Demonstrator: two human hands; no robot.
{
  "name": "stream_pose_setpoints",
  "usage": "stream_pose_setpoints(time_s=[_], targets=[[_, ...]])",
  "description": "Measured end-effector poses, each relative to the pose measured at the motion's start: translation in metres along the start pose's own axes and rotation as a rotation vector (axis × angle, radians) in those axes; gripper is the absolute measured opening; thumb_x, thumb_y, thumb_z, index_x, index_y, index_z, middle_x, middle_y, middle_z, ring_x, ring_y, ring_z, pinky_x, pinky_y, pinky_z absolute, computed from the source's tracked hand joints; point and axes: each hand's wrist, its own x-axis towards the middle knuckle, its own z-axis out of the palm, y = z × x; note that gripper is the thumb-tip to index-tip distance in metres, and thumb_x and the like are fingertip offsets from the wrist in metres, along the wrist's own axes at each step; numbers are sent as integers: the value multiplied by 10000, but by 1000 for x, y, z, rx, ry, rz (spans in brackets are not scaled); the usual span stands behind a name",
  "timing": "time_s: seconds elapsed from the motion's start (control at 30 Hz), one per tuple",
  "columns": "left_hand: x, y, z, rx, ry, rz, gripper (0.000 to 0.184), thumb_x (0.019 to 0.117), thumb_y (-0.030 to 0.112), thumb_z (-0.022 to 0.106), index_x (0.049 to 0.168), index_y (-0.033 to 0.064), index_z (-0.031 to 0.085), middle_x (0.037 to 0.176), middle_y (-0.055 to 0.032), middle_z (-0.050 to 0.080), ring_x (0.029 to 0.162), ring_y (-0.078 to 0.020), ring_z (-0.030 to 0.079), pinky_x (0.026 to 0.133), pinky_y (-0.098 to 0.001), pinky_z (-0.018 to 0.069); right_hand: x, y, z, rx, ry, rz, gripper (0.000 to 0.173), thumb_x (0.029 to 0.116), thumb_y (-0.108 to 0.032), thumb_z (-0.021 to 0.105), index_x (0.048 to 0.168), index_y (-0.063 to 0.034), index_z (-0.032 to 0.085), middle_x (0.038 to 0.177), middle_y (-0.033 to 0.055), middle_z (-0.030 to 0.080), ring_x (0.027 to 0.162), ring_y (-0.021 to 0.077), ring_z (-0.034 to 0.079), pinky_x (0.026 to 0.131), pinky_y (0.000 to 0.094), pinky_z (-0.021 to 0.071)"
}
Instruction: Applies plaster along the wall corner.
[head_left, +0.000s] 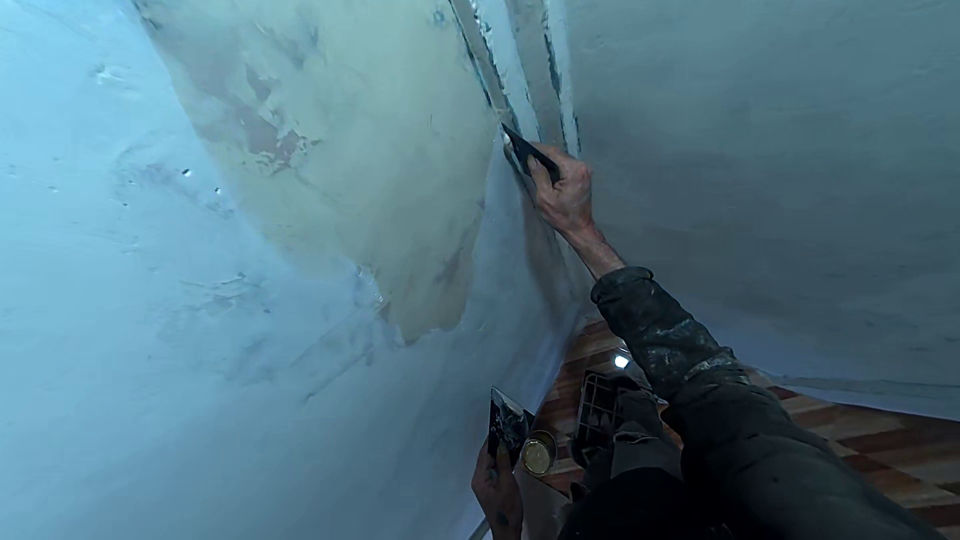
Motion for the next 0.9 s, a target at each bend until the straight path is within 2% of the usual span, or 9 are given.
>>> stream_pose_setpoints(time_s=[0.27,0.33,0.43,0.57,0.77,0.9], targets=[[15,-11,-12,19,-26,-6,234,949,11,567,1110,-107,690,965,-109,750,868,-30,713,828,-211,591,1,-10,31,-100,187,-72,270,970,24,566,1179,43,735,1086,192,757,1008,263,742,919,344,580],[19,-12,-13,18,-37,-4,234,950,7,569,1114,-110,689,971,-109,750,870,-27,712,826,-206,588,-1,-10,36,-83,179,-64,289,975,19,564,1214,36,726,1135,179,754,1046,262,735,951,351,571],[24,-14,-11,17,-71,16,233,951,2,569,1115,-110,689,967,-102,752,869,-20,712,825,-200,589,-3,-15,37,-33,135,26,321,983,0,563,1270,18,707,1144,170,758,1005,256,742,918,365,570],[27,-15,-10,32,-108,33,227,949,-5,574,1109,-118,688,973,-108,751,873,-9,706,838,-192,580,-4,-23,33,-41,31,105,365,989,-15,548,1327,-26,684,1198,148,747,1062,235,734,959,371,551],[30,-27,-14,63,-146,50,232,946,11,570,1097,-112,695,962,-108,751,874,-13,708,843,-192,579,-15,-19,32,2,-13,54,351,974,7,558,1296,-8,699,1265,129,724,1169,211,707,1039,361,537],[31,-32,-18,82,-160,28,240,954,20,573,1118,-110,692,973,-114,753,882,-19,711,849,-195,579,-31,-16,30,25,-41,9,350,966,22,565,1290,5,698,1288,141,711,1196,216,694,1051,361,535]])
